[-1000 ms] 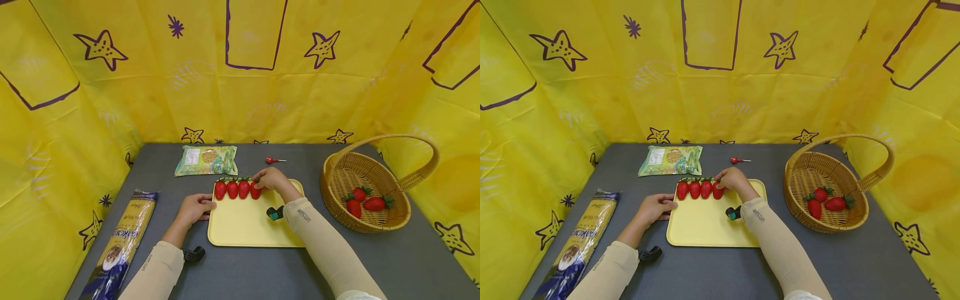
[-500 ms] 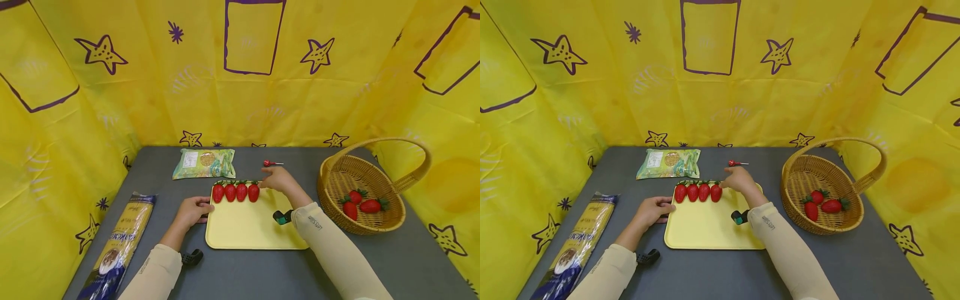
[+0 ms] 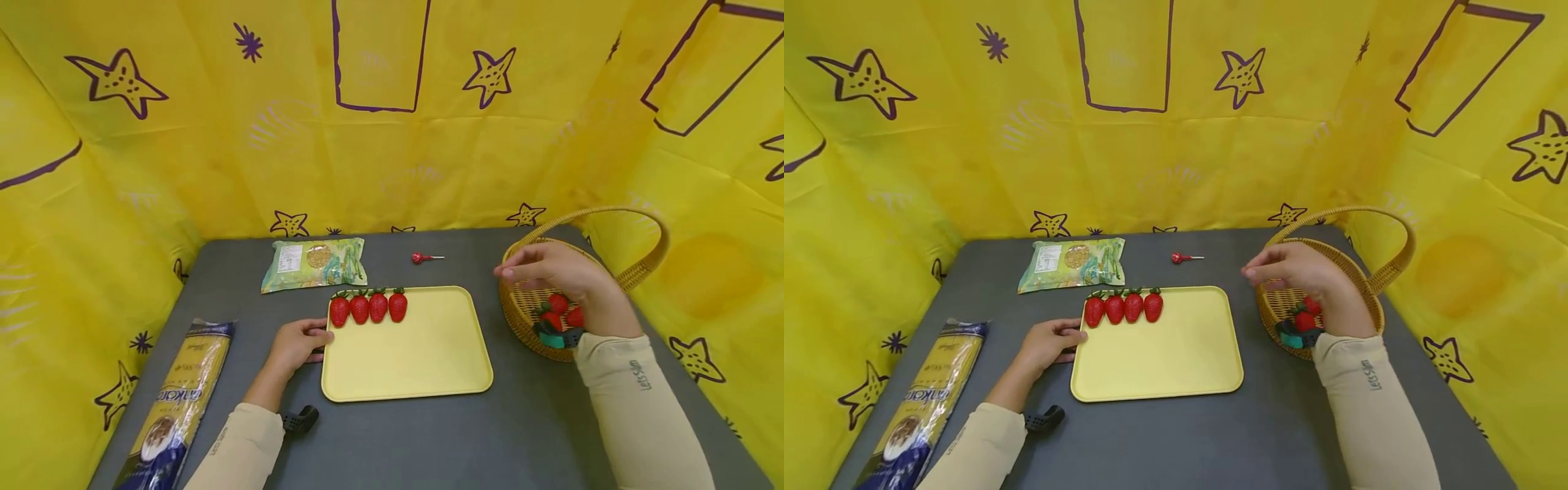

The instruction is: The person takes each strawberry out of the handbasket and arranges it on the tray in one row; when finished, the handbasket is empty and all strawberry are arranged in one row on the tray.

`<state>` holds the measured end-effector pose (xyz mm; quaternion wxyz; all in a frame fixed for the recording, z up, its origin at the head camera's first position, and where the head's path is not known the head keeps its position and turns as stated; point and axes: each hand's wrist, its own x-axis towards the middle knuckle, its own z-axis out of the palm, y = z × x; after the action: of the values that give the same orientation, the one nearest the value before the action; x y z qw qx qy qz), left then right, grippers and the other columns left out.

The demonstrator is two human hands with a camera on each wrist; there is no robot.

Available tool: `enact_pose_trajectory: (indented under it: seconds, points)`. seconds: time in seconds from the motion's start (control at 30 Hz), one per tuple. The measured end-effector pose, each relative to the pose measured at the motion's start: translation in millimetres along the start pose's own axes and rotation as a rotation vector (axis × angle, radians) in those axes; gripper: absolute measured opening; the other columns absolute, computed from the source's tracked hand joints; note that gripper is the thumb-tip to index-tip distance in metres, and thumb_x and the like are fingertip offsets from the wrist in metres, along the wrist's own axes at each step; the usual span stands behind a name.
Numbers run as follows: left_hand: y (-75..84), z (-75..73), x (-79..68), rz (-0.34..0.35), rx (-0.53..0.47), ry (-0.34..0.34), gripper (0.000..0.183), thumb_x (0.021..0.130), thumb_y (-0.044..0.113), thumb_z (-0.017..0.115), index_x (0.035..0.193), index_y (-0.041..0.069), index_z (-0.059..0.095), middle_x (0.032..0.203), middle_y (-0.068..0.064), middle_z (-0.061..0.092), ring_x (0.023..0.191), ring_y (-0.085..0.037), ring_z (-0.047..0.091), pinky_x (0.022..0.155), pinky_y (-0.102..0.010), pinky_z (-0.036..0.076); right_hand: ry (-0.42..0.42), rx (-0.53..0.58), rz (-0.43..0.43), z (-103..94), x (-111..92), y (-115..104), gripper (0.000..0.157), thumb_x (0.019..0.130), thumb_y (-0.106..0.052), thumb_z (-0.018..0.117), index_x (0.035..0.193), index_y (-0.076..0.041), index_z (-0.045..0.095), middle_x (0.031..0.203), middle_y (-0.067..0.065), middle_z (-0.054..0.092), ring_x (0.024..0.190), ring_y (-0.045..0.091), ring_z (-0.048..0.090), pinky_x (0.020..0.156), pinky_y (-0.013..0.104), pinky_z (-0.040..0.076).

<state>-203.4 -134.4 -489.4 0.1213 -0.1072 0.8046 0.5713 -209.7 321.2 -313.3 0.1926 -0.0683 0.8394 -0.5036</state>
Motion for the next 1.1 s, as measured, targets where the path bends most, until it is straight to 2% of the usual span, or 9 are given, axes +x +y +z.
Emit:
enact_pose_trajectory:
  seconds: [0.2,0.33,0.43,0.57,0.63,0.7,0.83,0.93,1.1]
  points:
    - [-0.6,0.4,1.1,-0.006,0.006,-0.007,0.047,0.085,0.016,0.078,0.128,0.002,0.063,0.103,-0.015,0.066,0.08,-0.019,0.067,0.063,-0.034,0.06,-0.006,-0.006,0.11,-62.9,-14.2,46.4,0.054,0.099,-0.023,0.061,0.139,0.008,0.043,0.131,0.018,0.056,0.109,0.022,0.063,0.096,0.038,0.05]
    - [-1.0,-0.6,1.8,-0.003,0.01,-0.014,0.048,0.086,0.016,0.077,0.129,0.001,0.063,0.104,-0.014,0.066,0.081,-0.019,0.068,0.064,-0.034,0.06,-0.015,-0.079,0.207,-87.6,-7.8,78.4,0.064,0.102,-0.028,0.055,0.147,0.011,0.03,0.141,0.027,0.046,0.121,0.034,0.055,0.103,0.048,0.043]
    - [-0.8,-0.8,1.1,0.004,0.005,-0.02,0.047,0.086,0.015,0.077,0.129,0.0,0.062,0.103,-0.014,0.066,0.079,-0.019,0.068,0.065,-0.034,0.06,-0.069,-0.081,0.278,-97.2,1.2,100.3,0.064,0.105,-0.022,0.046,0.146,0.019,0.019,0.151,0.034,0.023,0.134,0.046,0.035,0.11,0.054,0.032]
    - [-1.9,-1.2,0.8,0.003,0.003,-0.02,0.047,0.086,0.015,0.077,0.129,0.001,0.062,0.101,-0.013,0.066,0.076,-0.019,0.068,0.064,-0.034,0.06,-0.199,-0.103,0.35,-102.6,16.4,119.3,0.062,0.105,-0.011,0.035,0.141,0.026,0.002,0.147,0.043,-0.009,0.138,0.055,0.006,0.113,0.057,0.02]
    - [-1.9,-1.4,0.8,-0.001,0.002,-0.02,0.047,0.086,0.015,0.077,0.129,0.001,0.062,0.102,-0.013,0.066,0.077,-0.019,0.068,0.065,-0.034,0.06,-0.221,-0.148,0.373,-101.9,20.0,123.1,0.062,0.104,-0.011,0.037,0.139,0.029,0.005,0.146,0.047,-0.002,0.136,0.057,0.009,0.112,0.057,0.022]
    - [-1.7,-1.6,1.2,-0.004,0.004,-0.02,0.048,0.086,0.016,0.077,0.129,0.001,0.062,0.103,-0.014,0.066,0.079,-0.019,0.068,0.065,-0.034,0.06,-0.212,-0.163,0.386,-99.3,21.9,125.5,0.056,0.101,-0.01,0.041,0.137,0.028,0.021,0.144,0.046,0.017,0.134,0.055,0.022,0.111,0.055,0.029]
    - [-0.3,-1.9,1.5,-0.01,0.007,-0.021,0.048,0.086,0.017,0.077,0.129,0.002,0.062,0.104,-0.014,0.067,0.083,-0.019,0.068,0.065,-0.034,0.06,-0.167,-0.127,0.422,-91.1,23.9,127.7,0.03,0.097,-0.011,0.052,0.113,0.015,0.056,0.111,0.021,0.057,0.106,0.035,0.055,0.096,0.043,0.047]
    - [0.8,-1.7,1.3,-0.015,0.006,-0.024,0.048,0.086,0.016,0.078,0.129,0.002,0.063,0.105,-0.015,0.067,0.083,-0.02,0.068,0.065,-0.034,0.06,-0.153,-0.103,0.451,-85.9,26.3,128.9,0.018,0.095,-0.01,0.057,0.097,0.006,0.065,0.093,0.007,0.062,0.089,0.023,0.06,0.085,0.036,0.052]
    - [1.0,-1.2,1.3,-0.018,0.005,-0.025,0.048,0.085,0.016,0.078,0.129,0.001,0.063,0.104,-0.016,0.067,0.081,-0.02,0.068,0.064,-0.034,0.06,-0.131,-0.196,0.504,-81.0,28.6,127.6,0.021,0.093,-0.015,0.064,0.097,0.004,0.069,0.093,0.005,0.066,0.085,0.021,0.062,0.082,0.036,0.054]
